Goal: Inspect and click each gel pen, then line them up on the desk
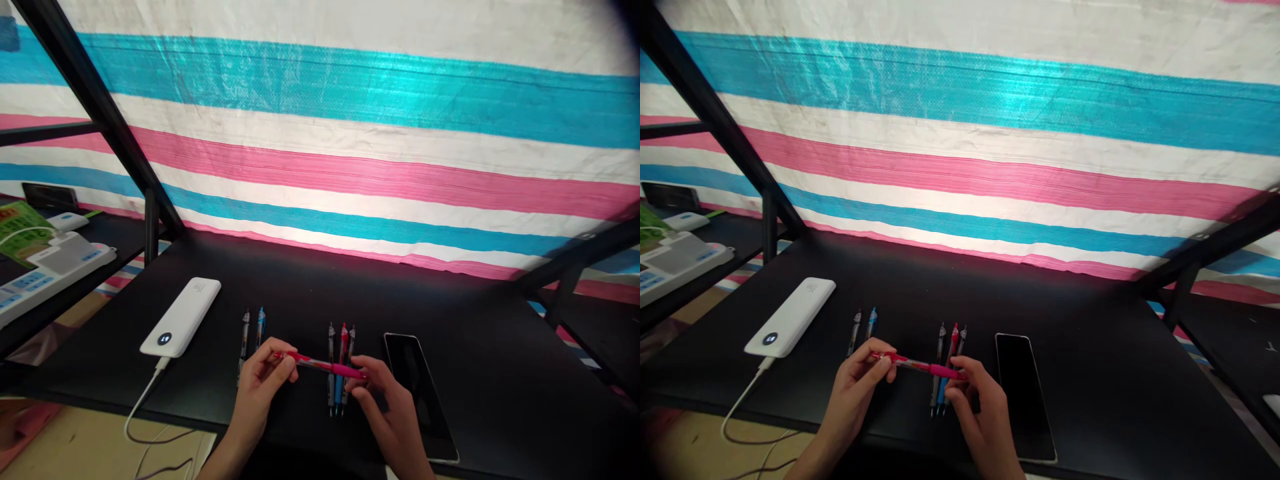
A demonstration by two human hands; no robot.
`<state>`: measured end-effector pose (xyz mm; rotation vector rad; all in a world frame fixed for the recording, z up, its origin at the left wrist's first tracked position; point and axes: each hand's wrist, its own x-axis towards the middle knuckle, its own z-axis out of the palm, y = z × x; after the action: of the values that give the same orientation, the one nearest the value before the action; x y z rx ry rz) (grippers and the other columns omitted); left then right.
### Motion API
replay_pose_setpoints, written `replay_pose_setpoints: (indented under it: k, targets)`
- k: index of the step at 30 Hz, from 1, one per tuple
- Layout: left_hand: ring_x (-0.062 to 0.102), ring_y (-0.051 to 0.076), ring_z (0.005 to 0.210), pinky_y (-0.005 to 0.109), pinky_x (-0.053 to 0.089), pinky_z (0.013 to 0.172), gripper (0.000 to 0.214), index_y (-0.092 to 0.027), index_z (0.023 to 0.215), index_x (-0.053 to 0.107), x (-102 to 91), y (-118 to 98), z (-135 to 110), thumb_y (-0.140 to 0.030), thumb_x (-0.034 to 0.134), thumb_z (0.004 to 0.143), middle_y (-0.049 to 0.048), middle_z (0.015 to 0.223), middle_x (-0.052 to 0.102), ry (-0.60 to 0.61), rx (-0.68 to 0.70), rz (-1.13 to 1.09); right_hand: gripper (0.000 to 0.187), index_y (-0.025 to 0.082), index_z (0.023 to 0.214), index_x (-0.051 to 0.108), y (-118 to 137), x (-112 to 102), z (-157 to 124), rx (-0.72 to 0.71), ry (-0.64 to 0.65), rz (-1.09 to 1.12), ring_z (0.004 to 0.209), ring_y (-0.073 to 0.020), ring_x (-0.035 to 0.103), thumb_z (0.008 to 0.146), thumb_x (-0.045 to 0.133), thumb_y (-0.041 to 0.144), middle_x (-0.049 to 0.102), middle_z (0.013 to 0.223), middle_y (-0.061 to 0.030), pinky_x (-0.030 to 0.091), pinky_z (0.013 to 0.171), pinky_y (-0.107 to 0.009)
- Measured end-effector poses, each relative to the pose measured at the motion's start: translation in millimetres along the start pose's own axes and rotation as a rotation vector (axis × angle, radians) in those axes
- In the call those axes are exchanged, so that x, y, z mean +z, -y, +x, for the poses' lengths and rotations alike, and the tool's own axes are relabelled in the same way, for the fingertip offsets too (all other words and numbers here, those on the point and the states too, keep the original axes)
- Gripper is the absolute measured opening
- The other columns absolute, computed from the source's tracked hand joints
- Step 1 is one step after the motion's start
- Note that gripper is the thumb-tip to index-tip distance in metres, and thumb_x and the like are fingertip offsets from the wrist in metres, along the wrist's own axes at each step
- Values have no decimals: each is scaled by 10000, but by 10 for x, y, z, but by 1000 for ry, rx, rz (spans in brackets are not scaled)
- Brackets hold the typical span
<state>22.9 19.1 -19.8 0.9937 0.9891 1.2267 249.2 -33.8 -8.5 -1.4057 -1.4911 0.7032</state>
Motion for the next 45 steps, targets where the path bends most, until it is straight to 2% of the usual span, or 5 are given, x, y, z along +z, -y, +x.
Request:
replay_pose_setpoints:
  k: [8, 13, 16, 29, 45]
  targets:
    - [582, 139, 651, 242, 416, 693, 247, -197, 927, 748, -3, -14, 13, -438, 792, 897, -13, 649, 679, 3, -8, -24, 162, 254, 928, 647, -35, 8, -15, -33, -37, -41, 668, -154, 692, 1056, 564, 308, 710, 767, 10, 518, 627, -221]
    - [579, 139, 651, 243, 406, 688, 258, -198, 920, 748, -6, -15, 11, -450, 797, 893, -14, 649, 681, -1, -5, -22, 164, 270, 1166, 642, -25, 10, 0, -83, -95, -67, 671, -143, 697, 1004, 657, 297, 764, 872, 17, 549, 656, -204]
    - [581, 141, 649, 247, 405, 687, 269, -195, 918, 748, -6, -16, 6, -457, 801, 888, -12, 645, 681, -2, -9, -20, 12, 263, 996, 663, 9, 5, 28, -110, -86, -91, 646, -132, 672, 989, 664, 252, 727, 824, 26, 527, 608, -191]
    - [592, 160, 644, 262, 428, 678, 272, -188, 930, 754, 13, -8, -6, -458, 779, 901, 5, 635, 676, 17, 19, 24, 287, 227, 800, 602, 100, -8, 64, -150, 12, -103, 608, -133, 573, 1068, 512, 277, 582, 705, 17, 432, 576, -228]
    - [580, 154, 636, 251, 443, 608, 167, -225, 878, 773, -1, -201, 123, -360, 728, 963, 17, 717, 631, 173, 363, 95, 568, 246, 688, 337, 38, 140, -34, 237, 249, 146, 576, -126, 308, 1079, 296, 657, 329, 650, 49, 269, 530, -271]
